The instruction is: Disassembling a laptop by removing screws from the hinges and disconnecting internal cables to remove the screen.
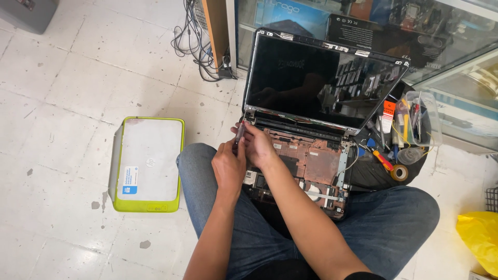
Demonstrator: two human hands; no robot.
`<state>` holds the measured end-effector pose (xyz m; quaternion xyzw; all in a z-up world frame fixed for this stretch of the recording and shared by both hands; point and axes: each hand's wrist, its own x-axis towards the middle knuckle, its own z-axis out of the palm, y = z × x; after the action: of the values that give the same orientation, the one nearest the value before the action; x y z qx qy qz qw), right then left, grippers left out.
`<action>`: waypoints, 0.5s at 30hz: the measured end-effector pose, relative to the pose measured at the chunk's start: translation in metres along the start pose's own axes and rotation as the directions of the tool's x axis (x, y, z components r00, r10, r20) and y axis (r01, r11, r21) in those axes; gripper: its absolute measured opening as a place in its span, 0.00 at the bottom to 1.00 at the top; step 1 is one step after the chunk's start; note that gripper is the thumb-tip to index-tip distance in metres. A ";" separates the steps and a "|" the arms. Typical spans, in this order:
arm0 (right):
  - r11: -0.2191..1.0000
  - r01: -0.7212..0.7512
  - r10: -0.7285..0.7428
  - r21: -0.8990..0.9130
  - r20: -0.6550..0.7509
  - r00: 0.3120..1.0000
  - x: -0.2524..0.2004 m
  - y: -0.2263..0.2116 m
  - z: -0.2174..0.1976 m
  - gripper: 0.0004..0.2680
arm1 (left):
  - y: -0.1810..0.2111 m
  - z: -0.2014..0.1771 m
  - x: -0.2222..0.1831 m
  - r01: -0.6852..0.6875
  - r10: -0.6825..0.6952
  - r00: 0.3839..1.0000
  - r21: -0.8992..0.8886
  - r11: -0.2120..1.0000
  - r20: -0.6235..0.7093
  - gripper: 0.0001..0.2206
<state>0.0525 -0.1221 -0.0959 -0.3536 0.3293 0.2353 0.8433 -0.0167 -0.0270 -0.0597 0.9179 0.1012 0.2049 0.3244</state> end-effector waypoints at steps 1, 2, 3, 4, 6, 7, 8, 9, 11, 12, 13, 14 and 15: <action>1.000 -0.001 0.001 -0.001 -0.001 1.000 0.007 0.003 -0.005 0.12 | 0.000 -0.001 0.001 0.002 -0.002 1.000 -0.001 1.000 0.000 0.11; 1.000 0.003 -0.003 0.010 0.036 0.999 0.013 0.005 -0.011 0.12 | 0.001 -0.002 0.001 -0.003 0.003 1.000 -0.007 1.000 -0.002 0.11; 1.000 0.006 -0.007 0.021 0.074 0.997 0.019 0.008 -0.017 0.11 | 0.002 -0.003 0.002 -0.007 0.007 1.000 -0.013 1.000 -0.005 0.11; 1.000 0.005 -0.007 0.022 0.075 0.997 0.016 0.008 -0.016 0.11 | 0.004 -0.005 0.001 -0.008 0.008 1.000 -0.012 1.000 -0.005 0.11; 0.994 -0.015 0.006 0.104 0.084 0.996 0.011 0.006 -0.012 0.09 | 0.008 -0.008 0.002 -0.013 0.014 1.000 -0.055 0.998 0.014 0.10; 0.995 -0.013 0.004 0.104 0.086 0.996 0.008 0.006 -0.008 0.09 | 0.017 -0.019 0.005 -0.015 0.016 1.000 -0.056 0.998 0.012 0.10; 0.994 -0.014 0.004 0.110 0.086 0.996 0.004 0.006 -0.005 0.09 | 0.027 -0.030 0.009 -0.028 0.028 1.000 -0.084 0.996 -0.002 0.12; 0.993 -0.014 0.004 0.116 0.086 0.996 0.000 0.005 -0.003 0.09 | 0.037 -0.040 0.013 -0.041 0.040 0.999 -0.112 0.993 -0.016 0.17; 0.993 -0.004 -0.007 0.116 0.093 0.996 0.014 0.007 -0.012 0.09 | 0.027 -0.030 0.009 -0.072 0.072 0.997 -0.093 0.993 -0.004 0.14; 0.994 0.002 -0.013 0.112 0.100 0.995 0.021 0.009 -0.017 0.09 | 0.021 -0.026 0.006 -0.099 0.099 0.995 -0.072 0.993 0.007 0.11; 0.994 0.000 -0.011 0.112 0.099 0.995 0.024 0.012 -0.018 0.09 | 0.015 -0.020 0.004 -0.097 0.098 0.995 -0.071 0.993 0.009 0.11; 0.993 0.002 -0.013 0.115 0.095 0.995 0.028 0.013 -0.020 0.09 | 0.010 -0.012 0.002 -0.098 0.098 0.995 -0.063 0.993 -0.002 0.10; 0.993 0.005 -0.016 0.118 0.091 0.996 0.031 0.013 -0.022 0.09 | 0.005 -0.004 0.000 -0.098 0.097 0.995 -0.055 0.994 -0.012 0.09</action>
<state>0.0563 -0.1253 -0.1363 -0.2938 0.3016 0.2272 0.8781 -0.0184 -0.0281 -0.0536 0.9115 0.0520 0.2275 0.3388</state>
